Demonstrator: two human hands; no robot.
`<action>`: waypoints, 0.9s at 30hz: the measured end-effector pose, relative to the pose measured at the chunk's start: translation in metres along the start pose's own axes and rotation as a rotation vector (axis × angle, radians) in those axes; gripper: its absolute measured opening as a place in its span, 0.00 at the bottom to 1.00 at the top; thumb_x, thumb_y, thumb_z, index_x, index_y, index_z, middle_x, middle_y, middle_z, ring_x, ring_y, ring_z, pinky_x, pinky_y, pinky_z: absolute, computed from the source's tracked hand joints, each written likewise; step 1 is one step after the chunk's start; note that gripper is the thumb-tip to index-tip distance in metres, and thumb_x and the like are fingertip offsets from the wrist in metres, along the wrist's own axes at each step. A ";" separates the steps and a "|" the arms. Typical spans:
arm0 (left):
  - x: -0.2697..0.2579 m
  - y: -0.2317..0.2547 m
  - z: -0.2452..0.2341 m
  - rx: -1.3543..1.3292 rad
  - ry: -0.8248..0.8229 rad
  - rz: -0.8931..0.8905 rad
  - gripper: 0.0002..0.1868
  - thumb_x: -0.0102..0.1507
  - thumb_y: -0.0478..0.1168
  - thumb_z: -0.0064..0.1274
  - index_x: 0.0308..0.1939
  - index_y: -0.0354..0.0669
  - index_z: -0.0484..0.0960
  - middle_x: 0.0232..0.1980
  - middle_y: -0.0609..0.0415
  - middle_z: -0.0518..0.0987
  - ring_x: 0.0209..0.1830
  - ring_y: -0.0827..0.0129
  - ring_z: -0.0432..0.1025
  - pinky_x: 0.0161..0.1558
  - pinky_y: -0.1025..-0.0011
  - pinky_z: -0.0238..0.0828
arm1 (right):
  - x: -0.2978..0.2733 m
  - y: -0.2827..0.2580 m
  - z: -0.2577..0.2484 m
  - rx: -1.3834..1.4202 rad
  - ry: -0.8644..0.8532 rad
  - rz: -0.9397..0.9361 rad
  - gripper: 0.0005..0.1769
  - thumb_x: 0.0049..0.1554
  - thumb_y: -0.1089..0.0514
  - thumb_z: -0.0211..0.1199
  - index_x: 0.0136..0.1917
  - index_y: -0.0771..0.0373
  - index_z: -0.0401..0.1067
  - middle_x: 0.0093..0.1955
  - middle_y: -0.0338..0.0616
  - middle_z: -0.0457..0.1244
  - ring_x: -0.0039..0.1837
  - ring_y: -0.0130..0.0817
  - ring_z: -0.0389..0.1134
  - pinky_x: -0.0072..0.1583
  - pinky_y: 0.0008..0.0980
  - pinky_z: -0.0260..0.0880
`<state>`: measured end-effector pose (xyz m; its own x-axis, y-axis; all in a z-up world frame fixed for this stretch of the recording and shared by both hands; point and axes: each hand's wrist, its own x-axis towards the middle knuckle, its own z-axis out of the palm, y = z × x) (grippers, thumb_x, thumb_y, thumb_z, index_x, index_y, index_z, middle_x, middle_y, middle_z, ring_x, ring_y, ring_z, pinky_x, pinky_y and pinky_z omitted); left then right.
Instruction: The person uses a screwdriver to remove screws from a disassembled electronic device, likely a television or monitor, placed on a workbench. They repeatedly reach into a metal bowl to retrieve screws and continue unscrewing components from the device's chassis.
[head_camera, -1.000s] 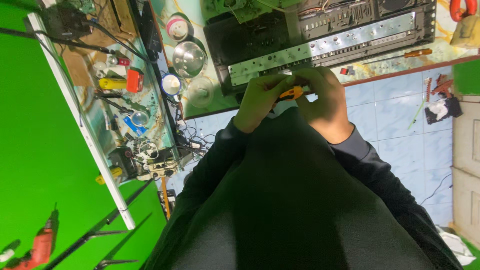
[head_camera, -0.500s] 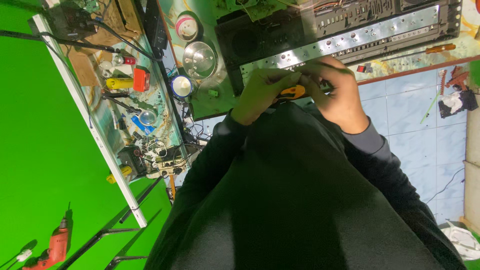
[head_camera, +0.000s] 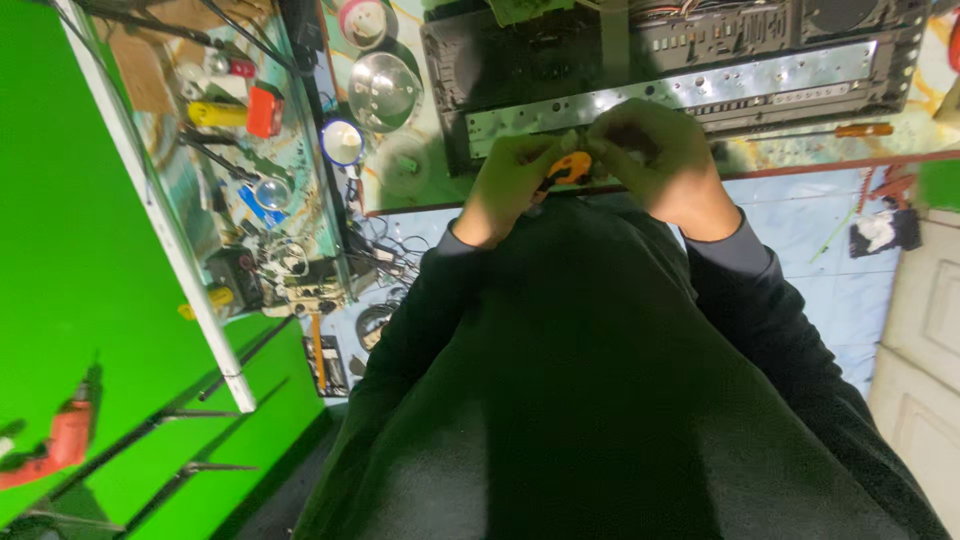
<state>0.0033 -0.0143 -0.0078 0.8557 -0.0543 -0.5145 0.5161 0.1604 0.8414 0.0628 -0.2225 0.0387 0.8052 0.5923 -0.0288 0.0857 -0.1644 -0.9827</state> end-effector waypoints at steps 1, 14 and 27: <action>0.002 0.000 0.003 -0.006 0.041 -0.004 0.20 0.70 0.51 0.55 0.49 0.37 0.90 0.22 0.58 0.69 0.16 0.82 0.58 0.18 0.79 0.54 | 0.001 0.002 -0.006 0.040 0.003 0.007 0.07 0.66 0.70 0.63 0.58 0.72 0.72 0.50 0.45 0.68 0.48 0.24 0.69 0.50 0.23 0.71; 0.004 -0.023 0.042 -0.178 0.135 0.160 0.12 0.70 0.39 0.57 0.54 0.39 0.87 0.30 0.62 0.80 0.18 0.86 0.59 0.19 0.82 0.50 | 0.010 0.044 -0.087 0.125 -0.137 0.107 0.06 0.67 0.70 0.64 0.57 0.71 0.71 0.50 0.48 0.68 0.49 0.31 0.73 0.53 0.28 0.76; 0.004 -0.028 0.022 -0.227 0.229 0.178 0.11 0.72 0.35 0.53 0.57 0.39 0.85 0.40 0.59 0.86 0.19 0.86 0.59 0.20 0.81 0.50 | 0.017 0.067 -0.108 -0.007 -0.210 0.191 0.09 0.70 0.64 0.61 0.62 0.70 0.73 0.52 0.49 0.70 0.53 0.33 0.75 0.53 0.31 0.77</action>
<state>-0.0069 -0.0409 -0.0295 0.8878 0.2116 -0.4088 0.3169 0.3631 0.8762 0.1461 -0.3086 -0.0074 0.6682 0.7001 -0.2517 -0.0512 -0.2942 -0.9544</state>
